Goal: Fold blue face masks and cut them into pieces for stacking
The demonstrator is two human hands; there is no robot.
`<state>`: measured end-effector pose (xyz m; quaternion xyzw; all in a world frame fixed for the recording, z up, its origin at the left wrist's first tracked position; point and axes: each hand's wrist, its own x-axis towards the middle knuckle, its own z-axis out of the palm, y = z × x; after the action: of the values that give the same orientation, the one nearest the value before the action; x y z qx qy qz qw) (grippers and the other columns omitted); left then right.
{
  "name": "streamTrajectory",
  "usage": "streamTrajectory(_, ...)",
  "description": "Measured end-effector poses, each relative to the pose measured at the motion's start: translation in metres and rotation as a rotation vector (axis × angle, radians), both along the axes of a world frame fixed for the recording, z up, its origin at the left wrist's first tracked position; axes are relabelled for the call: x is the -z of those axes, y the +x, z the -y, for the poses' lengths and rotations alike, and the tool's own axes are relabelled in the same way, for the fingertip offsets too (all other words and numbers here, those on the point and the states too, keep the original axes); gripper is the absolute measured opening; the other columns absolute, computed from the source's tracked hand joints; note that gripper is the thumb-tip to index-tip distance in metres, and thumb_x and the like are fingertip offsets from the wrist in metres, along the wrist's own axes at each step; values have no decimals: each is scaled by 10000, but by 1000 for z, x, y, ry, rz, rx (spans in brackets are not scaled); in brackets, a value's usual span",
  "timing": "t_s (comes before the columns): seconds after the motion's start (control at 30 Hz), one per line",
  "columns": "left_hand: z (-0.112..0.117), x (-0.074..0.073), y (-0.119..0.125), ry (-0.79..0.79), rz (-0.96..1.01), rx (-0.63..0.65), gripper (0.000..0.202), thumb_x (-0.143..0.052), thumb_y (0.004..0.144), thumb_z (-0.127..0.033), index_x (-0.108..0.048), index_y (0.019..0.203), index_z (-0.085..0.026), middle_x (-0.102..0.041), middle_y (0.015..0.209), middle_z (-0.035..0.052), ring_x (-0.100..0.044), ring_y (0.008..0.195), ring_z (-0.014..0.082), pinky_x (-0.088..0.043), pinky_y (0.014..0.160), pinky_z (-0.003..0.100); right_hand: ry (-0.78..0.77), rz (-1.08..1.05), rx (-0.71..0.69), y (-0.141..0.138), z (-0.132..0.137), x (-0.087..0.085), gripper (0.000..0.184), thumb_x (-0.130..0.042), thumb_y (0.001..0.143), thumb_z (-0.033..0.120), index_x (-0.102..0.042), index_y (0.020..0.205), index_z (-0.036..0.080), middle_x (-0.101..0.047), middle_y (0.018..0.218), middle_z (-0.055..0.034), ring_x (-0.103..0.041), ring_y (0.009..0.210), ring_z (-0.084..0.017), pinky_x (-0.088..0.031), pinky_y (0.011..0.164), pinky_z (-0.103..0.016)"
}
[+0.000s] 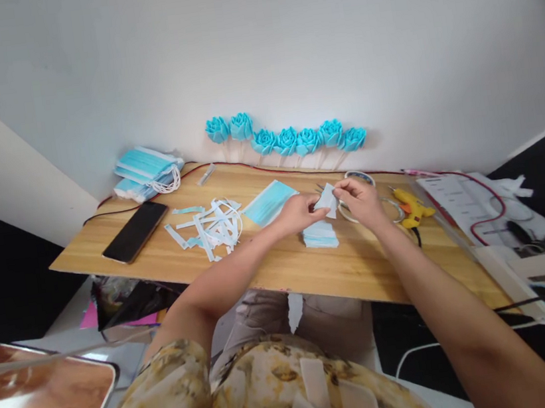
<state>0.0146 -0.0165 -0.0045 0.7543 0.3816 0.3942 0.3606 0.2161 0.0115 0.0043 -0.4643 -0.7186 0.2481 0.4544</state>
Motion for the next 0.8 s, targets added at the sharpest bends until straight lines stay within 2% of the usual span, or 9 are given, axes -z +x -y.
streamTrajectory(0.23, 5, -1, 3, -101, 156, 164, 287, -646, 822, -414, -611, 735, -142, -461, 632, -37, -394, 616, 109, -281, 593, 263, 1, 18, 25, 7, 24, -18, 202, -650, 794, 396, -678, 786, 196, -648, 673, 1, -544, 587, -128, -416, 570, -262)
streamTrajectory(0.33, 7, -6, -2, -183, 208, 250, 393, -670, 805, -528, -637, 787, -137, -520, 676, -16, -453, 651, 125, -343, 617, 264, 12, 54, 15, 14, 32, -26, 200, -648, 821, 395, -679, 801, 198, -661, 701, -5, -560, 609, -134, -425, 584, -266)
streamTrajectory(0.43, 4, -11, -9, -159, 302, 218, 537, -561, 859, -666, -648, 794, -140, -609, 764, 31, -556, 771, 165, -440, 748, 298, 40, 149, 27, 19, 42, -36, 188, -634, 858, 380, -690, 815, 206, -693, 728, -16, -602, 650, -154, -450, 614, -278)
streamTrajectory(0.5, 2, -13, -12, -116, 387, 170, 585, -492, 897, -694, -668, 869, -136, -662, 855, 64, -594, 862, 183, -461, 848, 319, 49, 245, -6, 17, 48, -41, 185, -627, 870, 372, -706, 829, 210, -734, 777, -32, -642, 701, -175, -471, 652, -291)
streamTrajectory(0.6, 0, -13, -13, -130, 433, 166, 559, -574, 872, -666, -676, 1008, -134, -701, 947, 80, -625, 927, 190, -467, 903, 327, 59, 371, -104, 8, 56, -44, 196, -608, 885, 364, -721, 839, 210, -766, 833, -50, -670, 740, -191, -474, 697, -308)
streamTrajectory(0.7, 2, -10, -9, -182, 349, 166, 424, -694, 829, -536, -709, 973, -136, -730, 976, 81, -644, 939, 194, -473, 879, 312, 72, 434, -152, -3, 58, -42, 203, -591, 893, 355, -714, 811, 216, -754, 789, -47, -656, 701, -189, -446, 673, -308)
streamTrajectory(0.8, 6, -12, -6, -178, 267, 130, 279, -710, 839, -398, -745, 919, -134, -763, 977, 84, -662, 938, 198, -477, 849, 296, 75, 441, -154, -8, 55, -38, 219, -593, 892, 370, -704, 770, 226, -727, 721, -36, -636, 660, -191, -411, 627, -303)
